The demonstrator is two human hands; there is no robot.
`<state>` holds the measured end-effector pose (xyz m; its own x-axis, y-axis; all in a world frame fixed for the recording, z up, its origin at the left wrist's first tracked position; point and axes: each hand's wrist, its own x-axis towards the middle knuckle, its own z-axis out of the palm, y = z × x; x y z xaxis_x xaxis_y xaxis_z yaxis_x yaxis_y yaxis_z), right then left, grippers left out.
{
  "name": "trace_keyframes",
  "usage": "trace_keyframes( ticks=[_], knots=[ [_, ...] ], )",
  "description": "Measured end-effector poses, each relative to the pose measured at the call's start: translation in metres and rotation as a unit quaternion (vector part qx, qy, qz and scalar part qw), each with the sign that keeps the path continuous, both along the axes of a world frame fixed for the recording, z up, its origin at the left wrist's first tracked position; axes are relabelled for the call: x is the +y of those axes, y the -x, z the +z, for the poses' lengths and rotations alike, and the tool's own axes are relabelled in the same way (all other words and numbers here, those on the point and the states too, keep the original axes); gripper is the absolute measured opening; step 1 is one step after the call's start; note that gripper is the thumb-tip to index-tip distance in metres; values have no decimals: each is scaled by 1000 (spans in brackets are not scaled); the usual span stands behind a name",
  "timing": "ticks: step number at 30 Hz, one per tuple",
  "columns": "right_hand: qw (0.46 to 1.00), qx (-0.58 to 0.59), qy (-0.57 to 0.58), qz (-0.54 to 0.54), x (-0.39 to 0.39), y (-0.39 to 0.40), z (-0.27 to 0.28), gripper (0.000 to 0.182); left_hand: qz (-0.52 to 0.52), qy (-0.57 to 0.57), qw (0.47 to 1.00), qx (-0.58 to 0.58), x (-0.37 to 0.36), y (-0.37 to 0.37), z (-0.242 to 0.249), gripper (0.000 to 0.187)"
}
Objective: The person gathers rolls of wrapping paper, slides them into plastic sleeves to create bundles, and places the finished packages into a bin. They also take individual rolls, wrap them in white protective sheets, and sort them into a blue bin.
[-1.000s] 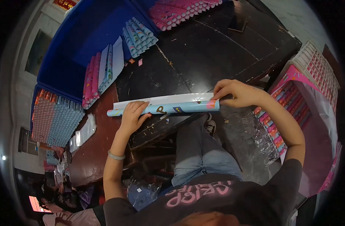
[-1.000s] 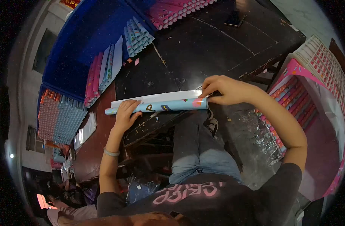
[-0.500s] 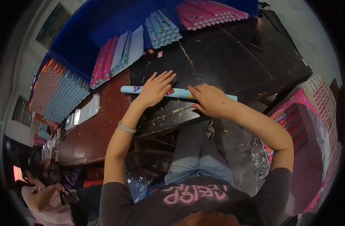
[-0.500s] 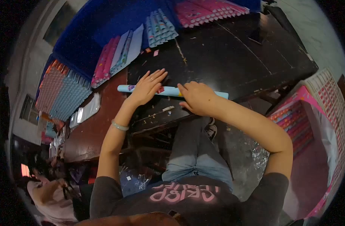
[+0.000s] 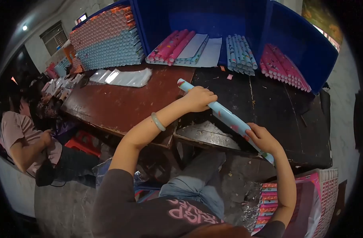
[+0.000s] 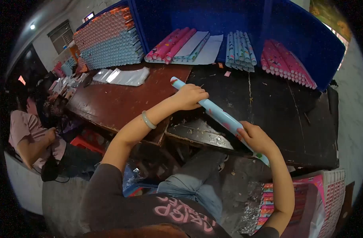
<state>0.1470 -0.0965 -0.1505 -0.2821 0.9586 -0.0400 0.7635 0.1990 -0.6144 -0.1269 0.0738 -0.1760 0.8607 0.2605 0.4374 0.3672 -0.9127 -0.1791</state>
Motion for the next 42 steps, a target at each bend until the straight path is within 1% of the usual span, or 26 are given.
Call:
trace_keyframes(
  ticks=[2, 4, 5, 7, 8, 10, 11, 12, 13, 15, 16, 18, 19, 20, 21, 22, 23, 24, 26, 27, 28, 30, 32, 34, 38, 42],
  knots=[
    [999, 31, 16, 17, 4, -1, 1, 37, 1, -57, 998, -21, 0, 2, 12, 30],
    [984, 158, 63, -58, 8, -2, -6, 41, -14, -146, 988, -50, -3, 1, 26, 28],
    [985, 154, 59, -53, 8, -4, -4, 41, -36, -192, 978, -77, -6, -3, 33, 23],
    [913, 310, 264, 23, 8, -3, 6, 41, -28, -201, 977, -70, -12, -4, 45, 20],
    [915, 307, 262, 27, 8, -1, 15, 41, -25, -205, 976, -61, -13, -4, 49, 18],
    [982, 111, 150, 29, 5, 2, 41, 40, -11, -199, 975, -93, 0, 0, 54, 19],
    [998, -47, 30, 4, 8, -6, 55, 37, -3, -189, 975, -121, 10, 3, 54, 19],
    [950, -244, -191, -26, 6, -17, 60, 36, 25, -164, 976, -138, 20, 8, 55, 21],
    [913, -312, -240, -109, 10, -29, 73, 32, 54, -134, 976, -161, 23, 12, 59, 22],
    [848, -342, -366, -173, 5, -56, 111, 27, 97, -80, 970, -210, 21, 12, 69, 20],
    [773, -325, -514, -182, 15, -90, 119, 29, 94, -83, 969, -213, 23, 8, 73, 20],
    [842, -140, -453, -258, 20, -122, 165, 22, 129, -14, 952, -278, 25, -6, 76, 17],
    [871, -7, -441, -215, 32, -145, 180, 29, 111, 41, 947, -299, 15, -14, 84, 18],
    [877, 146, -416, -191, 27, -122, 197, 36, 105, 41, 948, -298, 8, -23, 92, 18],
    [859, 298, -383, -163, 20, -87, 210, 44, 25, 220, 911, -348, 1, -33, 98, 19],
    [870, 324, -354, -109, 25, -69, 216, 50, -55, 393, 836, -378, -8, -43, 105, 21],
    [878, 348, -324, -56, 31, -52, 222, 57, -60, 461, 805, -370, -24, -47, 115, 24],
    [886, 349, -304, -32, 39, -33, 222, 61, -66, 465, 805, -362, -25, -55, 114, 24],
    [895, 337, -291, -14, 63, 7, 211, 72, -127, 574, 726, -357, -29, -70, 108, 25],
    [899, 322, -298, -18, 73, 28, 204, 78, -132, 581, 724, -348, -31, -76, 104, 25],
    [884, 380, -272, -4, 76, 49, 200, 75, -114, 598, 712, -349, -32, -82, 98, 27],
    [889, 370, -268, -21, 107, 65, 182, 53, -76, 630, 687, -354, -29, -92, 82, 31],
    [872, 409, -269, -16, 124, 77, 164, 45, -109, 633, 684, -346, -24, -96, 64, 29],
    [853, 441, -276, -29, 131, 89, 157, 41, -165, 653, 634, -381, -25, -96, 57, 27],
    [858, 424, -285, -51, 135, 95, 153, 34, -155, 656, 632, -382, -27, -94, 55, 24],
    [851, 445, -280, -21, 128, 97, 148, 33, -133, 618, 668, -393, -35, -94, 48, 22]
  ],
)
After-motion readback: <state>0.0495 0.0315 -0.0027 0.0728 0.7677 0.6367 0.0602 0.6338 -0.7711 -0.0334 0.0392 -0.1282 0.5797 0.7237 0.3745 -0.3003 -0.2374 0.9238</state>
